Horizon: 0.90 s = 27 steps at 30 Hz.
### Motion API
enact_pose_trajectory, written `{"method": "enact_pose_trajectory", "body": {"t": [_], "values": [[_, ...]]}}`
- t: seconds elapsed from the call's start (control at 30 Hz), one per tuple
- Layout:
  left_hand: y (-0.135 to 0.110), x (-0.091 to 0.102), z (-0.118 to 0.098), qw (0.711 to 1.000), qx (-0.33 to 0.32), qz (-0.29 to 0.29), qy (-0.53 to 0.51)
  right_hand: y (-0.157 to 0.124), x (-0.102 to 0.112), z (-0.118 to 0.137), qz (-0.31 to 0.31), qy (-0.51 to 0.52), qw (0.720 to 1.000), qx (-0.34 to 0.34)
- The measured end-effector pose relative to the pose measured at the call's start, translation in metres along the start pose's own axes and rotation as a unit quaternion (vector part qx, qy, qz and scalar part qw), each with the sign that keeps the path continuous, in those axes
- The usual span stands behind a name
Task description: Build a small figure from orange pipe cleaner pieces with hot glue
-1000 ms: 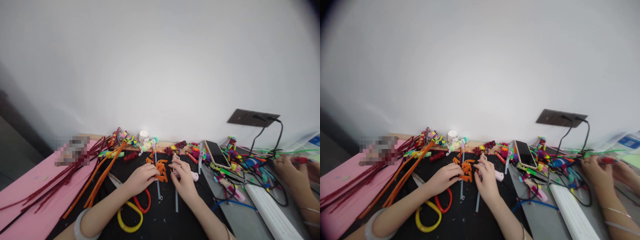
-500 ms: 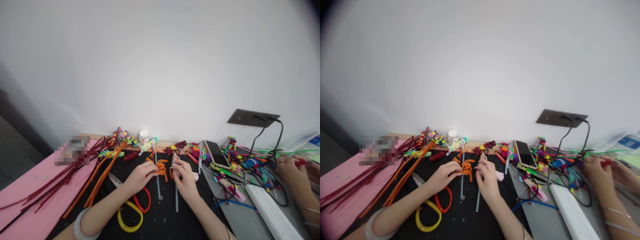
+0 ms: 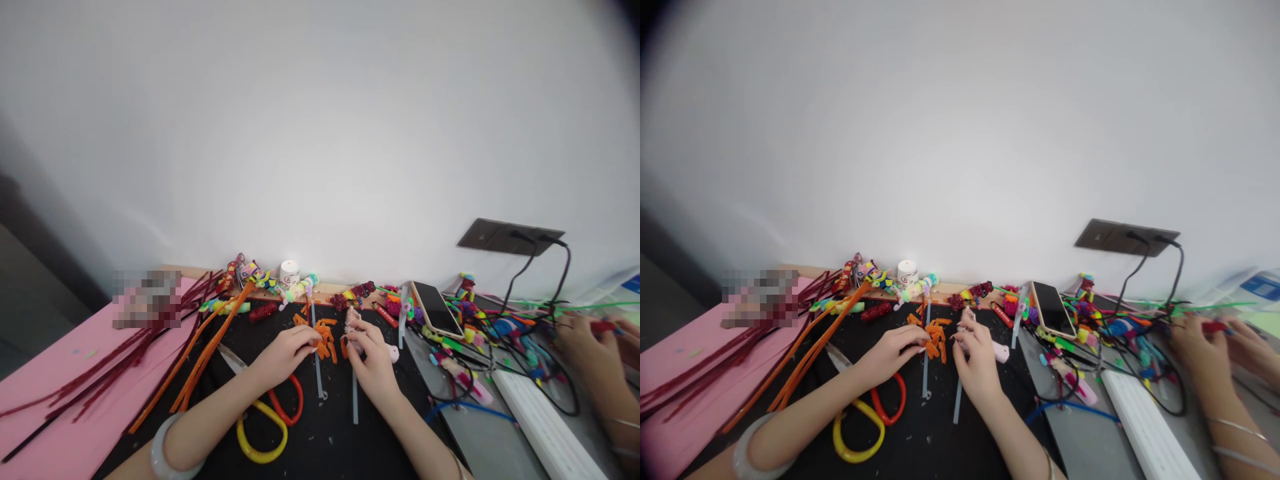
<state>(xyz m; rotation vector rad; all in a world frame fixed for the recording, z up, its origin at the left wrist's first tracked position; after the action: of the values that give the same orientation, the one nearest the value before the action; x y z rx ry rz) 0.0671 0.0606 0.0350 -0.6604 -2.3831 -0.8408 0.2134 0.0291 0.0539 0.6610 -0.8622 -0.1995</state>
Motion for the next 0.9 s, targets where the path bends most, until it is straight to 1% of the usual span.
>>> {"method": "enact_pose_trajectory", "body": {"t": [0.17, 0.33, 0.53, 0.63, 0.8, 0.9], "values": [[-0.001, -0.002, 0.005, 1.0, 0.009, 0.005, 0.008, 0.001, 0.002, 0.001, -0.003, 0.003, 1.0, -0.006], [-0.003, 0.002, 0.014, 0.999, 0.036, -0.023, 0.006, 0.001, 0.003, 0.002, -0.003, 0.008, 1.0, -0.005], [-0.001, 0.006, 0.01, 0.999, 0.04, -0.029, -0.002, 0.001, 0.002, 0.002, 0.001, 0.013, 1.0, -0.006], [0.0, 0.007, 0.007, 0.999, 0.044, -0.026, -0.02, 0.001, -0.001, 0.007, 0.021, 0.006, 1.0, 0.007], [0.001, 0.006, 0.002, 0.998, 0.039, -0.019, -0.041, 0.0, -0.017, 0.017, 0.094, -0.021, 0.994, 0.046], [0.001, 0.006, 0.003, 0.998, 0.04, -0.02, -0.05, 0.0, -0.018, 0.016, 0.089, -0.021, 0.995, 0.052]]}}
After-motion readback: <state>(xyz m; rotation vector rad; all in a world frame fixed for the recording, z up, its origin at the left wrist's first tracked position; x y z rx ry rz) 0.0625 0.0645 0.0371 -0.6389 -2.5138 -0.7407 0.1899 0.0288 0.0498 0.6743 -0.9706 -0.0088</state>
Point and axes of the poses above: each hand's wrist, its own y-axis towards the middle knuckle, its own x-axis out of the back of the hand, z = x × y, the point moved 10 cm from there along y, towards the middle knuckle
